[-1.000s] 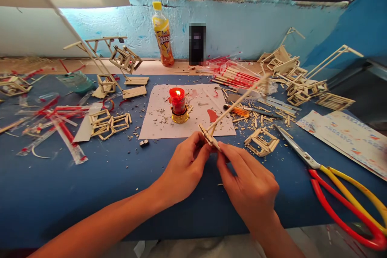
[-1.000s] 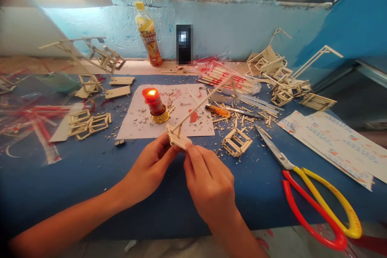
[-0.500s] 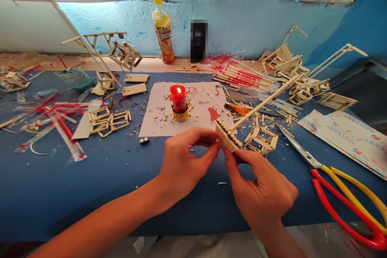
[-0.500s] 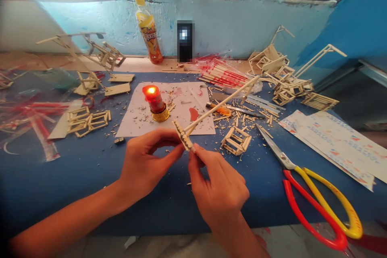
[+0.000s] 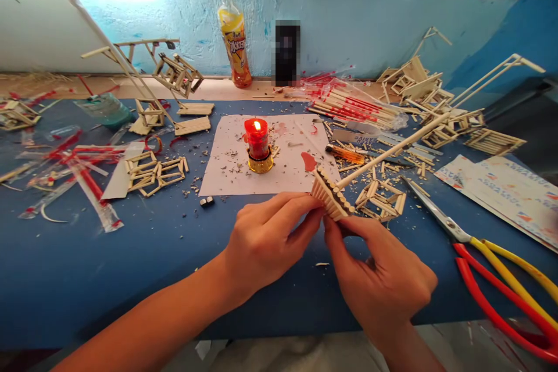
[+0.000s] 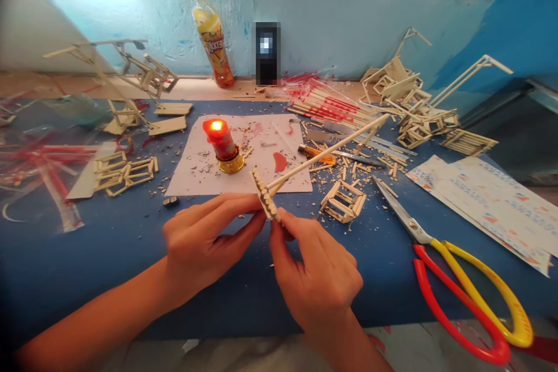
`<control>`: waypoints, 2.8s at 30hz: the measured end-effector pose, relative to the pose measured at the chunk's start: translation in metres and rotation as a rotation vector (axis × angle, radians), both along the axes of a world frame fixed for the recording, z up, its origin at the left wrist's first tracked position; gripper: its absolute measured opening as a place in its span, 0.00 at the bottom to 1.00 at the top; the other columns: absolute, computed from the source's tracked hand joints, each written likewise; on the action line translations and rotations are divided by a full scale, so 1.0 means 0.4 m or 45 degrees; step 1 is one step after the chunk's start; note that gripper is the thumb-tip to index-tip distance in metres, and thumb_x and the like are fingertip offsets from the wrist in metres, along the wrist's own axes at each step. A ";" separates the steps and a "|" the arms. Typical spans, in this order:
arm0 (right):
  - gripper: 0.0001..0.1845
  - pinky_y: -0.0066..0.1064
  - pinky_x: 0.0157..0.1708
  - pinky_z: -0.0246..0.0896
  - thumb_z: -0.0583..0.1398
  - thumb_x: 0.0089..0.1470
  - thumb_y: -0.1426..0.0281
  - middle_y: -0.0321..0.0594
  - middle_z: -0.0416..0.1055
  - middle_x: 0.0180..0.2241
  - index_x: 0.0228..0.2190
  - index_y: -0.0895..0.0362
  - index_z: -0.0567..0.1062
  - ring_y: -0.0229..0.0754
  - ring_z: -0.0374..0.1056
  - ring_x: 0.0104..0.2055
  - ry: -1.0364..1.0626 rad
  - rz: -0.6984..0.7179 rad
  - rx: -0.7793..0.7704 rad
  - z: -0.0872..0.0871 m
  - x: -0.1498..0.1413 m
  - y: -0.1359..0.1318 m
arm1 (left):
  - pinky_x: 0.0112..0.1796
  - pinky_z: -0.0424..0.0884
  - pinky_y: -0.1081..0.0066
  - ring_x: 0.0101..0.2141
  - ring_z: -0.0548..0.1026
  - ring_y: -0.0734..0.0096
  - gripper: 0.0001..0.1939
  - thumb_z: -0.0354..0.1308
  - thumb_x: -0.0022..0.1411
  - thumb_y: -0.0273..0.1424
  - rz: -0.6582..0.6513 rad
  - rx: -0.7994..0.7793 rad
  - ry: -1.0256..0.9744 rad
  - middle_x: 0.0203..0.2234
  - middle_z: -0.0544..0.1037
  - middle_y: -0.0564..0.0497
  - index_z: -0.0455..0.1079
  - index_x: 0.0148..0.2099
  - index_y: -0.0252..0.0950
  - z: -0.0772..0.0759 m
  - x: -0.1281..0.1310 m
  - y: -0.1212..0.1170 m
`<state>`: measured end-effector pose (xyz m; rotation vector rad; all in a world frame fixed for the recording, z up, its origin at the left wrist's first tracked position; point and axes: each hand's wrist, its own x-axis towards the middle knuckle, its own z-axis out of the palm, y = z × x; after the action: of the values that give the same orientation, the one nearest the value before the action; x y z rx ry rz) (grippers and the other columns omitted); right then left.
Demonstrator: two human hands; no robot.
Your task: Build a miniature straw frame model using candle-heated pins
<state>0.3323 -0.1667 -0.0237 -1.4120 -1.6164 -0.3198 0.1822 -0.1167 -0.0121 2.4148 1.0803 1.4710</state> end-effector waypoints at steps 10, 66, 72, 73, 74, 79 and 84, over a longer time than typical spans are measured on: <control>0.03 0.25 0.26 0.69 0.67 0.59 0.73 0.31 0.81 0.26 0.35 0.53 0.80 0.34 0.74 0.21 -0.067 -0.017 0.017 -0.002 0.000 -0.001 | 0.33 0.74 0.81 0.32 0.82 0.79 0.07 0.65 0.62 0.23 -0.041 -0.026 0.011 0.35 0.85 0.56 0.75 0.43 0.37 0.005 0.000 0.003; 0.08 0.32 0.37 0.71 0.70 0.52 0.74 0.33 0.82 0.30 0.32 0.53 0.77 0.42 0.80 0.33 0.141 -0.035 0.067 -0.005 0.014 0.016 | 0.28 0.73 0.76 0.23 0.80 0.76 0.08 0.59 0.59 0.22 0.026 0.140 0.254 0.27 0.84 0.58 0.72 0.40 0.39 0.004 -0.017 0.002; 0.07 0.33 0.38 0.70 0.70 0.52 0.74 0.34 0.82 0.29 0.31 0.54 0.77 0.42 0.79 0.33 0.164 -0.092 0.075 -0.006 0.023 0.024 | 0.28 0.72 0.77 0.22 0.79 0.78 0.07 0.58 0.60 0.21 -0.042 0.157 0.308 0.27 0.83 0.59 0.70 0.38 0.38 0.018 -0.037 -0.004; 0.07 0.35 0.39 0.69 0.70 0.52 0.74 0.34 0.81 0.29 0.30 0.54 0.77 0.43 0.79 0.33 0.159 -0.099 0.074 -0.004 0.025 0.027 | 0.28 0.72 0.78 0.22 0.79 0.79 0.07 0.58 0.60 0.21 -0.059 0.156 0.320 0.26 0.83 0.59 0.70 0.38 0.38 0.019 -0.042 -0.007; 0.06 0.36 0.41 0.68 0.70 0.52 0.74 0.34 0.81 0.29 0.30 0.54 0.77 0.44 0.79 0.35 0.155 -0.110 0.069 -0.003 0.027 0.029 | 0.28 0.72 0.78 0.22 0.79 0.80 0.07 0.57 0.59 0.20 -0.072 0.152 0.331 0.26 0.83 0.60 0.70 0.38 0.37 0.018 -0.047 -0.010; 0.04 0.41 0.43 0.64 0.68 0.55 0.71 0.38 0.79 0.28 0.30 0.55 0.78 0.49 0.76 0.39 0.135 -0.145 -0.005 0.000 0.033 0.036 | 0.27 0.70 0.76 0.22 0.77 0.78 0.08 0.55 0.60 0.19 -0.082 0.015 0.423 0.25 0.81 0.60 0.70 0.36 0.37 0.020 -0.072 -0.018; 0.01 0.32 0.34 0.65 0.67 0.58 0.73 0.37 0.78 0.27 0.34 0.56 0.80 0.41 0.73 0.30 0.152 -0.002 -0.076 -0.009 0.028 0.031 | 0.31 0.73 0.73 0.29 0.78 0.72 0.04 0.61 0.63 0.27 -0.112 -0.323 0.585 0.33 0.80 0.55 0.70 0.41 0.37 0.075 -0.067 0.016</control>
<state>0.3435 -0.1541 -0.0274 -1.4499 -1.5380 -0.1859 0.1554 -0.1103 0.0180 2.6288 1.1356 0.7121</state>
